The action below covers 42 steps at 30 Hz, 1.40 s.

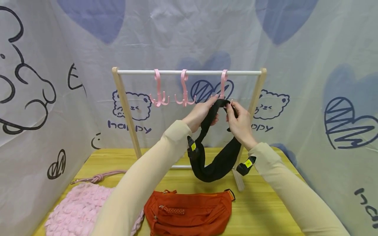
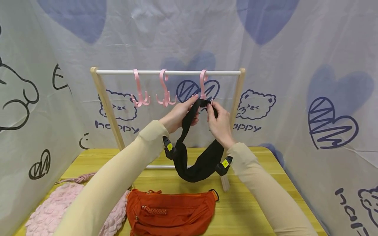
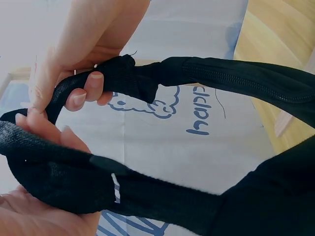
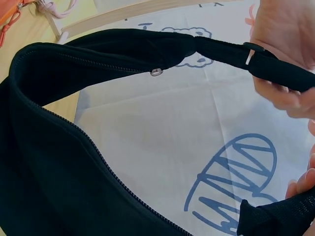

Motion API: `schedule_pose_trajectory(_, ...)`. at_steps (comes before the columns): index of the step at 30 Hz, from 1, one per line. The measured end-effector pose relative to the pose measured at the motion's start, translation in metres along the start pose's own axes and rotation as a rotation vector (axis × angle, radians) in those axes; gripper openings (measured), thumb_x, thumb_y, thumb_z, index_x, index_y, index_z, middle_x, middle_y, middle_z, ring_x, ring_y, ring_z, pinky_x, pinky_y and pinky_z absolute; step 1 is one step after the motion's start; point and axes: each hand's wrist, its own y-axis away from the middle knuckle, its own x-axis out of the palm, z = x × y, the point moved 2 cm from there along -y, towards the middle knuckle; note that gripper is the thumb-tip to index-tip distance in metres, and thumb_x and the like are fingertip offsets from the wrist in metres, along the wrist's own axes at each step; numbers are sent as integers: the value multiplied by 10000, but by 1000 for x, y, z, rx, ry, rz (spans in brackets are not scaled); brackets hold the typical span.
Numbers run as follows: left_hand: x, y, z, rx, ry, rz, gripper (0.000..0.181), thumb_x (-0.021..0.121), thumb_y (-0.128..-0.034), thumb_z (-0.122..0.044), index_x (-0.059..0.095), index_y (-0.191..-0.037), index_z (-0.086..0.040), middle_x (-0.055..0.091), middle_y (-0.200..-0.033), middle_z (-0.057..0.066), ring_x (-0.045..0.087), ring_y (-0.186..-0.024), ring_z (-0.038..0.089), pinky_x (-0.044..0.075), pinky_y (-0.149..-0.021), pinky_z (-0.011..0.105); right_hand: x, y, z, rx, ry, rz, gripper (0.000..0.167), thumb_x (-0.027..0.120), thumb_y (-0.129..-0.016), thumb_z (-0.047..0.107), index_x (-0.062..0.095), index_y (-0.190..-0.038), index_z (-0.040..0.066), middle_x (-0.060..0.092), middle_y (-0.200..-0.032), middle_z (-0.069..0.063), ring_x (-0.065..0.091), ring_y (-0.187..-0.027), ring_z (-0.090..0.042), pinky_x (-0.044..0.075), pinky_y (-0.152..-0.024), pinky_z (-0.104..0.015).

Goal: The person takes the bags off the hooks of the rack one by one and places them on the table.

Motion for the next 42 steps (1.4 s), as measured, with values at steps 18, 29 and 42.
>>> schedule_pose_trajectory(18,0,0,-10,66,-8,-26,388,683,-941,-467,664,-841,-93,517,-639,-8,497,-571,120,499,-638,237,-1,1,0,-16,-8,3,241,456,-1072,109,596,-1060,-87,546,-744,-166,424,-601,-42,334,-546,-199)
schedule_pose_trajectory(29,0,4,-23,154,-173,-86,326,641,-989,-389,681,-947,-68,526,-769,-19,468,-631,127,430,-663,241,2,-2,-4,5,-7,9,250,448,-1073,115,584,-1023,-90,540,-742,-122,426,-600,-68,335,-544,-207)
schedule_pose_trajectory(42,8,9,-33,355,-537,-148,232,620,-1012,-308,689,-1036,-88,688,-981,98,552,-746,139,433,-648,250,-3,1,5,23,-32,16,238,446,-1070,97,588,-1111,-90,528,-759,-126,424,-605,-55,334,-546,-196)
